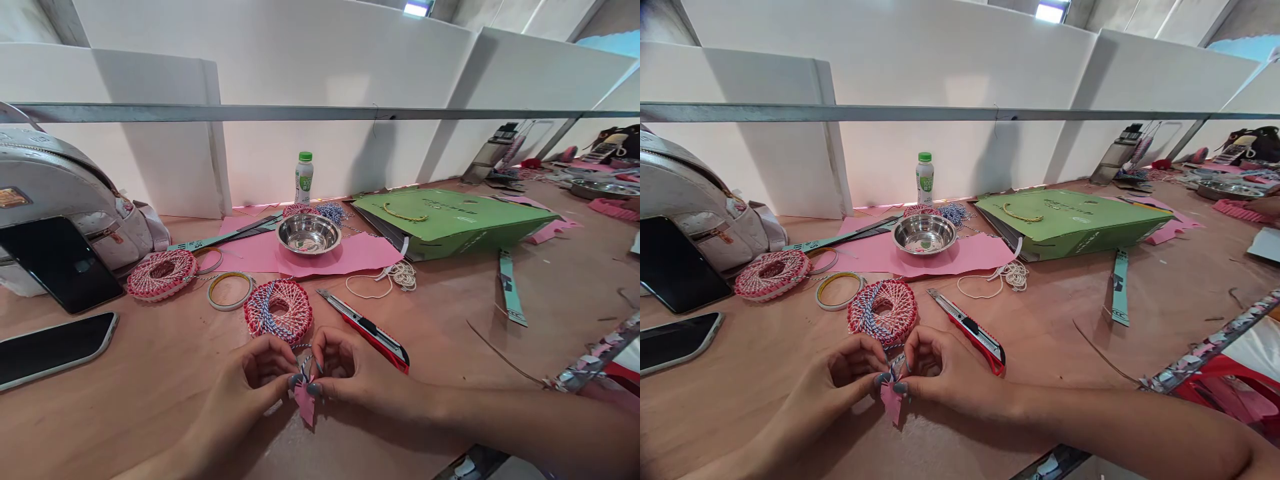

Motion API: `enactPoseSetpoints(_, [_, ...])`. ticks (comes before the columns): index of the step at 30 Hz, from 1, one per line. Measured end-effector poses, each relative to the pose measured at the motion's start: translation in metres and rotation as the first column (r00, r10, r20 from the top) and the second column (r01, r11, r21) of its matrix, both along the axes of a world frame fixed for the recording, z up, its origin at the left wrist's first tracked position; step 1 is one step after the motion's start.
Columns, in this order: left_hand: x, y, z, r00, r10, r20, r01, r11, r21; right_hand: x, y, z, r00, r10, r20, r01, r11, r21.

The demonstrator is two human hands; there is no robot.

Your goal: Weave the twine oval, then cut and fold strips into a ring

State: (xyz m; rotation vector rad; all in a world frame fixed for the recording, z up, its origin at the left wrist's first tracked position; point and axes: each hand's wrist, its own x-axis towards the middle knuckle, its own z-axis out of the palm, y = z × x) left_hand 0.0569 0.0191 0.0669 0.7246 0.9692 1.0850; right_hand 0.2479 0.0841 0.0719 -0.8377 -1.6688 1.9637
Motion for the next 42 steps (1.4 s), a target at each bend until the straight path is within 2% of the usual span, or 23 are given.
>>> enactPoseSetpoints(6, [0.000,-0.001,-0.001,0.998,0.016,-0.059,-0.014,1.000,0.026,0.000,0.001,0.001,1.000,0.003,0.022,-0.004,0.999,0.033])
enactPoseSetpoints(13, [0.002,-0.003,-0.006,0.992,0.022,-0.126,-0.002,0.988,0.154,-0.001,0.001,-0.003,0.999,-0.019,0.031,0.017,0.996,0.086])
enactPoseSetpoints(18, [0.006,-0.003,-0.004,0.987,0.045,-0.152,-0.017,0.983,0.182,-0.001,-0.003,-0.001,0.996,0.005,0.090,-0.013,0.995,0.098])
enactPoseSetpoints(20, [0.007,-0.005,-0.002,0.983,0.048,-0.179,-0.012,0.980,0.198,-0.001,-0.003,0.002,0.992,0.004,0.129,-0.026,0.984,0.174])
enactPoseSetpoints(22, [0.005,-0.008,-0.001,0.952,0.087,-0.293,-0.008,0.965,0.262,-0.001,0.000,0.005,0.988,-0.007,0.151,-0.039,0.955,0.294])
enactPoseSetpoints(24, [-0.002,-0.010,-0.001,0.873,0.174,-0.456,0.012,0.927,0.376,0.000,0.004,0.008,0.986,-0.032,0.163,-0.041,0.903,0.429])
enactPoseSetpoints(26, [-0.012,-0.011,-0.001,0.753,0.306,-0.582,0.093,0.826,0.555,0.002,0.011,0.011,0.982,-0.081,0.171,-0.029,0.830,0.557])
enactPoseSetpoints(27, [-0.019,-0.011,-0.001,0.695,0.367,-0.618,0.186,0.738,0.649,0.003,0.014,0.013,0.979,-0.107,0.174,-0.022,0.792,0.611])
enactPoseSetpoints(28, [-0.026,-0.011,0.000,0.644,0.421,-0.638,0.313,0.616,0.723,0.003,0.017,0.016,0.974,-0.128,0.186,-0.023,0.761,0.649])
enactPoseSetpoints(30, [-0.041,-0.011,0.001,0.571,0.488,-0.660,0.575,0.336,0.746,0.001,0.023,0.025,0.961,-0.130,0.246,-0.079,0.721,0.688])
enactPoseSetpoints(31, [-0.047,-0.011,0.002,0.536,0.515,-0.669,0.663,0.234,0.711,-0.002,0.025,0.031,0.954,-0.112,0.280,-0.127,0.693,0.710])
enactPoseSetpoints(32, [-0.053,-0.011,0.003,0.505,0.535,-0.677,0.716,0.178,0.675,-0.006,0.028,0.037,0.947,-0.090,0.309,-0.181,0.644,0.743])
enactPoseSetpoints(33, [-0.058,-0.012,0.004,0.476,0.553,-0.684,0.748,0.155,0.646,-0.013,0.031,0.043,0.941,-0.065,0.332,-0.238,0.572,0.785])
enactPoseSetpoints(35, [-0.065,-0.016,0.006,0.412,0.579,-0.703,0.795,0.148,0.588,-0.030,0.041,0.055,0.933,-0.022,0.359,-0.323,0.385,0.865])
enactPoseSetpoints(36, [-0.068,-0.018,0.006,0.377,0.595,-0.710,0.820,0.142,0.554,-0.042,0.049,0.059,0.924,0.005,0.383,-0.366,0.308,0.878])
enactPoseSetpoints(37, [-0.070,-0.020,0.006,0.343,0.615,-0.711,0.844,0.131,0.520,-0.054,0.057,0.062,0.917,0.029,0.399,-0.393,0.255,0.884])
enactPoseSetpoints(40, [-0.076,-0.026,0.000,0.263,0.658,-0.706,0.886,0.125,0.447,-0.097,0.088,0.061,0.909,-0.001,0.416,-0.412,0.141,0.900])
enactPoseSetpoints(42, [-0.078,-0.030,-0.006,0.218,0.675,-0.705,0.886,0.166,0.432,-0.125,0.107,0.053,0.877,-0.053,0.477,-0.470,0.112,0.876])
